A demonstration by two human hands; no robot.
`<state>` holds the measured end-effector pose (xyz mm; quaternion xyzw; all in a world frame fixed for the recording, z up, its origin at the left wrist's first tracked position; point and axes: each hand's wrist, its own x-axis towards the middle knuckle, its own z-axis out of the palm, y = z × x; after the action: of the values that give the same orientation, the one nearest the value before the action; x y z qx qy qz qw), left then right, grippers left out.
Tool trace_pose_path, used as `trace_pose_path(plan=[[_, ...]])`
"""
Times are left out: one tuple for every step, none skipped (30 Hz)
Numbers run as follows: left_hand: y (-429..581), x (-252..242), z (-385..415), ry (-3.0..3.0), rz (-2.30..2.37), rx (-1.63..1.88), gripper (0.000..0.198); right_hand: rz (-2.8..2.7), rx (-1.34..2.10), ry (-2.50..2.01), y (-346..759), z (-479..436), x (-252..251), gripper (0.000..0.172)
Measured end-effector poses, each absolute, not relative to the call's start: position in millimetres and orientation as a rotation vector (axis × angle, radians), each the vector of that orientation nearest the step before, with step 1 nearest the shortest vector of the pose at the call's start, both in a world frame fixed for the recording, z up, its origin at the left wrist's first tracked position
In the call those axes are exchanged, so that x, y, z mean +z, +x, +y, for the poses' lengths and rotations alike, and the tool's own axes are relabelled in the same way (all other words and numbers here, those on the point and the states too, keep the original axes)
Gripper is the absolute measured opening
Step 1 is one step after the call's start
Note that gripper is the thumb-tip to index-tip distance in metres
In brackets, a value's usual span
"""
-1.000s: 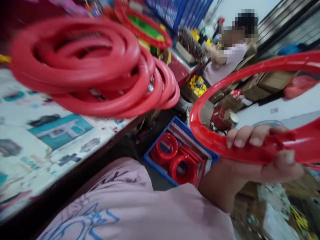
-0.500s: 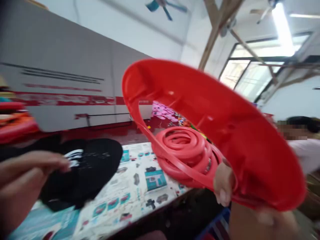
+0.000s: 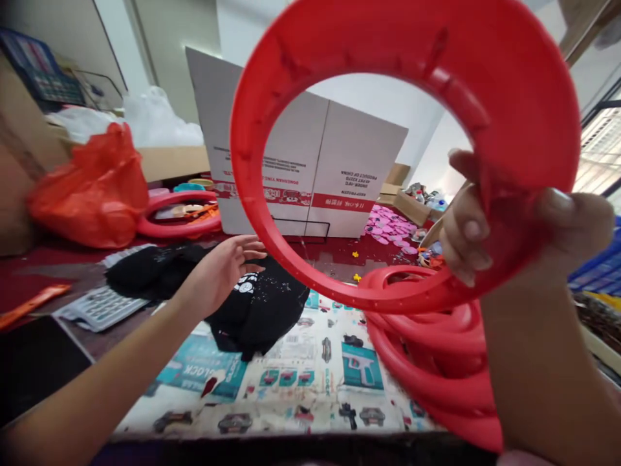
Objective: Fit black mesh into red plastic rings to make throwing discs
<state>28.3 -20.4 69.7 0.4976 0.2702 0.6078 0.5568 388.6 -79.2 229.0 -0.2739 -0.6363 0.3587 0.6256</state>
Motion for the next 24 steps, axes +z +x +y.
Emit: trace_pose_path(plan=[[27, 68, -21, 1.198, 0.66, 1.479, 0.03, -1.516, 0.861, -0.576, 382, -76, 230, 0.047], [25, 66, -22, 1.225, 0.677, 1.476, 0.026, -1.569, 0.899, -0.534, 376, -73, 230, 0.053], [24, 65, -22, 1.254, 0.689, 1.441, 0.024, -1.602, 0.928, -0.506, 371, -69, 228, 0.056], [23, 64, -22, 1.284, 0.7, 1.402, 0.023, -1.602, 0.943, -0.496, 368, -65, 226, 0.057], [23, 64, -23, 1.314, 0.715, 1.376, 0.024, -1.585, 0.961, -0.494, 366, -61, 222, 0.057], [23, 64, -23, 1.338, 0.739, 1.37, 0.024, -1.56, 0.986, -0.49, 365, -58, 217, 0.056], [25, 63, -24, 1.353, 0.768, 1.373, 0.024, -1.531, 1.011, -0.482, 365, -55, 212, 0.054], [28, 63, -25, 1.359, 0.795, 1.364, 0.025, -1.495, 1.034, -0.469, 365, -52, 207, 0.051], [31, 61, -26, 1.356, 0.816, 1.33, 0.026, -1.464, 1.054, -0.454, 367, -51, 202, 0.047], [35, 60, -27, 1.337, 0.835, 1.287, 0.027, -1.44, 1.071, -0.438, 368, -49, 197, 0.044], [38, 58, -26, 1.308, 0.852, 1.259, 0.028, -1.424, 1.084, -0.419, 370, -49, 193, 0.041], [42, 56, -25, 1.275, 0.864, 1.26, 0.03, -1.415, 1.094, -0.402, 372, -48, 191, 0.04], [44, 55, -23, 1.24, 0.864, 1.288, 0.033, -1.41, 1.101, -0.394, 373, -47, 188, 0.041], [46, 55, -19, 1.205, 0.847, 1.333, 0.038, -1.411, 1.108, -0.398, 375, -47, 187, 0.044], [48, 56, -15, 1.169, 0.804, 1.383, 0.043, -1.414, 1.112, -0.41, 375, -47, 186, 0.048], [48, 59, -10, 1.139, 0.738, 1.421, 0.05, -1.414, 1.111, -0.431, 376, -47, 185, 0.051], [48, 63, -5, 1.122, 0.662, 1.442, 0.054, -1.413, 1.107, -0.458, 375, -47, 184, 0.053], [47, 67, -1, 1.115, 0.596, 1.454, 0.056, -1.406, 1.1, -0.486, 375, -48, 183, 0.053], [45, 71, 2, 1.116, 0.555, 1.473, 0.053, -1.394, 1.094, -0.505, 375, -48, 182, 0.051], [44, 75, 5, 1.118, 0.542, 1.508, 0.047, -1.377, 1.091, -0.517, 376, -48, 180, 0.047], [42, 78, 6, 1.116, 0.553, 1.556, 0.039, -1.366, 1.092, -0.518, 377, -48, 179, 0.045], [40, 80, 7, 1.105, 0.581, 1.608, 0.032, -1.362, 1.097, -0.512, 379, -47, 177, 0.047], [38, 80, 7, 1.092, 0.609, 1.65, 0.027, -1.359, 1.1, -0.507, 381, -47, 175, 0.05], [37, 78, 6, 1.089, 0.622, 1.67, 0.024, -1.351, 1.097, -0.508, 384, -47, 173, 0.054]])
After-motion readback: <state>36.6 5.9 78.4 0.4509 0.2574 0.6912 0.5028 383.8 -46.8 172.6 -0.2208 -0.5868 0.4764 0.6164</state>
